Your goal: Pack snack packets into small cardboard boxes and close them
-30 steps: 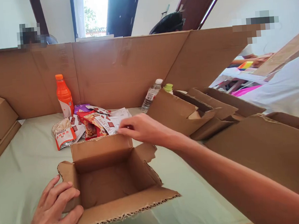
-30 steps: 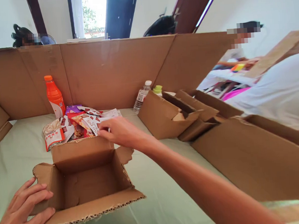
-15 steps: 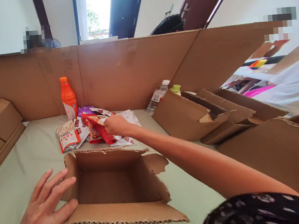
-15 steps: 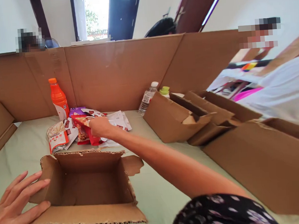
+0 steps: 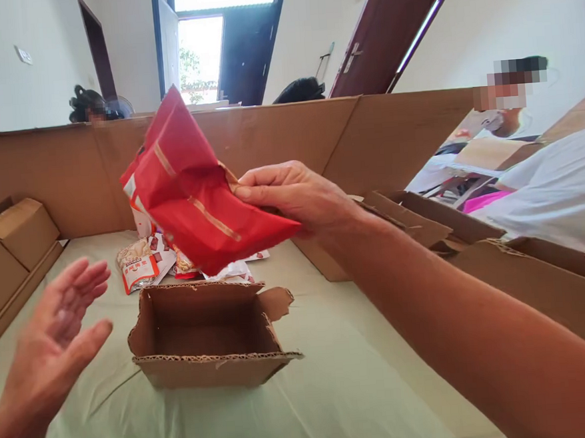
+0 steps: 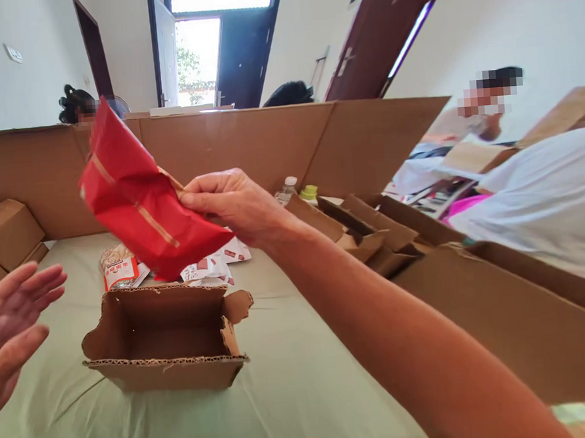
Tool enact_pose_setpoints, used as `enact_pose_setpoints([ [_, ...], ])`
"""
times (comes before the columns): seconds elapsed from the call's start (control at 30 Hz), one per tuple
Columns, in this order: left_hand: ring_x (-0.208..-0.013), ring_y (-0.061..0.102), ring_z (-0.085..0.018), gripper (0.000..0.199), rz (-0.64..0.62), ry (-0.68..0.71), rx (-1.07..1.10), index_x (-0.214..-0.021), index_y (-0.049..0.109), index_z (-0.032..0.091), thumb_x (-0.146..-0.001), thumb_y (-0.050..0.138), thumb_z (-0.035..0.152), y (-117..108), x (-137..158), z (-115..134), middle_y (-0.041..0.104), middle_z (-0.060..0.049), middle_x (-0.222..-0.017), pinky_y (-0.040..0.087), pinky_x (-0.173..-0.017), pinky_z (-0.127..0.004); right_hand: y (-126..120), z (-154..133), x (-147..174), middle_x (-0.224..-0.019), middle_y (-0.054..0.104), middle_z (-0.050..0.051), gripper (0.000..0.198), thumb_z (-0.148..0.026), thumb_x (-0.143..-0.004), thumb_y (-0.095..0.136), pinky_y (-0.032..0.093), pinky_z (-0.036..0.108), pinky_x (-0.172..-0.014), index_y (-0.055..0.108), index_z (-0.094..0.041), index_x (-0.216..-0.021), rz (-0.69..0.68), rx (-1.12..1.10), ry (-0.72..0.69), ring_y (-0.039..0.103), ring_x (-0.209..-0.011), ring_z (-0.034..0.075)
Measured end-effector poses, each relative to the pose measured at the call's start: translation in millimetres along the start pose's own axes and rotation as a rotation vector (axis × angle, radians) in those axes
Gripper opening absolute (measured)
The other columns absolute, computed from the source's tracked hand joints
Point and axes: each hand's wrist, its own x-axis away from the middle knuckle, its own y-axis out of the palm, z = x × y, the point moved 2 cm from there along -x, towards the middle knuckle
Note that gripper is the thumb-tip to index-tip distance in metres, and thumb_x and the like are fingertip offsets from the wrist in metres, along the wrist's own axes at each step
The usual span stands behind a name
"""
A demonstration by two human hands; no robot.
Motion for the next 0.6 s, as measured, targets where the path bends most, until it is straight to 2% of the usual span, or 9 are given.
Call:
enact_pose_setpoints([
  [0.07, -0.136, 0.059, -0.032, 0.074, 0.059, -0.061, 0.29, -0.141, 0.058, 0.034, -0.075, 0.088, 0.049, 18.4, -17.3, 7.6, 0.067, -0.008, -0.141, 0.053, -0.113, -0.046, 21.5, -3.1, 9.6, -0.063, 0.06, -0.004, 0.027, -0.041, -0.072, 0.086, 0.034, 0.022, -0.047, 0.07, -0.02, -0.076, -0.07, -0.095, 0.033, 0.046, -0.052, 0.007],
  [0.13, -0.13, 0.063, -0.035, 0.078, 0.038, -0.117, 0.51, -0.132, 0.065, 0.03, -0.064, 0.094, 0.055, 39.1, -28.8, 15.0, 0.072, -0.009, -0.132, 0.056, -0.109, -0.046, 43.3, -1.5, 15.8, -0.064, 0.059, -0.004, 0.029, -0.042, -0.07, 0.087, 0.034, 0.022, -0.049, 0.07, -0.019, -0.075, -0.153, -0.163, 0.049, 0.045, -0.054, 0.007],
  [0.23, -0.115, 0.072, -0.034, 0.074, 0.084, -0.176, 0.666, -0.123, 0.07, 0.027, -0.059, 0.096, 0.055, 59.1, -32.5, 22.8, 0.078, -0.008, -0.116, 0.062, -0.1, -0.046, 62.8, 4.5, 19.0, -0.064, 0.055, -0.005, 0.033, -0.046, -0.073, 0.084, 0.035, 0.023, -0.052, 0.067, -0.018, -0.071, -0.26, -0.177, 0.058, 0.044, -0.056, 0.007],
  [0.33, -0.099, 0.077, -0.028, 0.068, 0.265, -0.16, 0.665, -0.119, 0.072, 0.026, -0.058, 0.098, 0.045, 63.6, -27.9, 24.3, 0.081, -0.005, -0.103, 0.066, -0.091, -0.039, 65.2, 6.7, 19.8, -0.077, 0.061, -0.001, 0.039, -0.056, -0.078, 0.078, 0.044, 0.025, -0.063, 0.069, -0.018, -0.081, -0.327, -0.112, 0.059, 0.053, -0.069, 0.011],
  [0.43, -0.093, 0.077, -0.024, 0.063, 0.365, -0.088, 0.624, -0.117, 0.073, 0.024, -0.06, 0.099, 0.038, 66.5, -24.3, 22.9, 0.081, -0.003, -0.098, 0.066, -0.087, -0.033, 69.0, 4.1, 24.0, -0.105, 0.068, 0.005, 0.056, -0.058, -0.072, 0.082, 0.05, 0.031, -0.078, 0.068, -0.02, -0.111, -0.376, -0.007, 0.074, 0.061, -0.093, 0.019],
  [0.47, -0.093, 0.077, -0.023, 0.061, 0.376, -0.062, 0.604, -0.116, 0.073, 0.024, -0.062, 0.098, 0.037, 68.4, -23.9, 22.4, 0.081, -0.002, -0.098, 0.065, -0.087, -0.032, 72.8, 3.2, 26.3, -0.109, 0.068, 0.005, 0.061, -0.055, -0.069, 0.085, 0.05, 0.032, -0.08, 0.066, -0.022, -0.116, -0.372, 0.049, 0.073, 0.061, -0.096, 0.021],
  [0.53, -0.092, 0.076, -0.02, 0.056, 0.385, -0.015, 0.541, -0.117, 0.073, 0.024, -0.067, 0.095, 0.035, 72.7, -24.1, 21.7, 0.081, -0.001, -0.099, 0.065, -0.087, -0.031, 82.0, 1.8, 30.6, -0.105, 0.068, 0.004, 0.056, -0.049, -0.066, 0.087, 0.049, 0.032, -0.08, 0.065, -0.021, -0.11, -0.295, 0.194, 0.041, 0.061, -0.094, 0.021],
  [0.6, -0.094, 0.075, -0.02, 0.052, 0.343, 0.022, 0.473, -0.121, 0.071, 0.024, -0.074, 0.092, 0.034, 76.3, -24.3, 21.4, 0.08, -0.001, -0.104, 0.064, -0.091, -0.032, 89.7, 1.2, 34.4, -0.091, 0.066, 0.001, 0.042, -0.046, -0.068, 0.085, 0.047, 0.03, -0.074, 0.065, -0.02, -0.093, -0.183, 0.321, -0.02, 0.058, -0.085, 0.019],
])
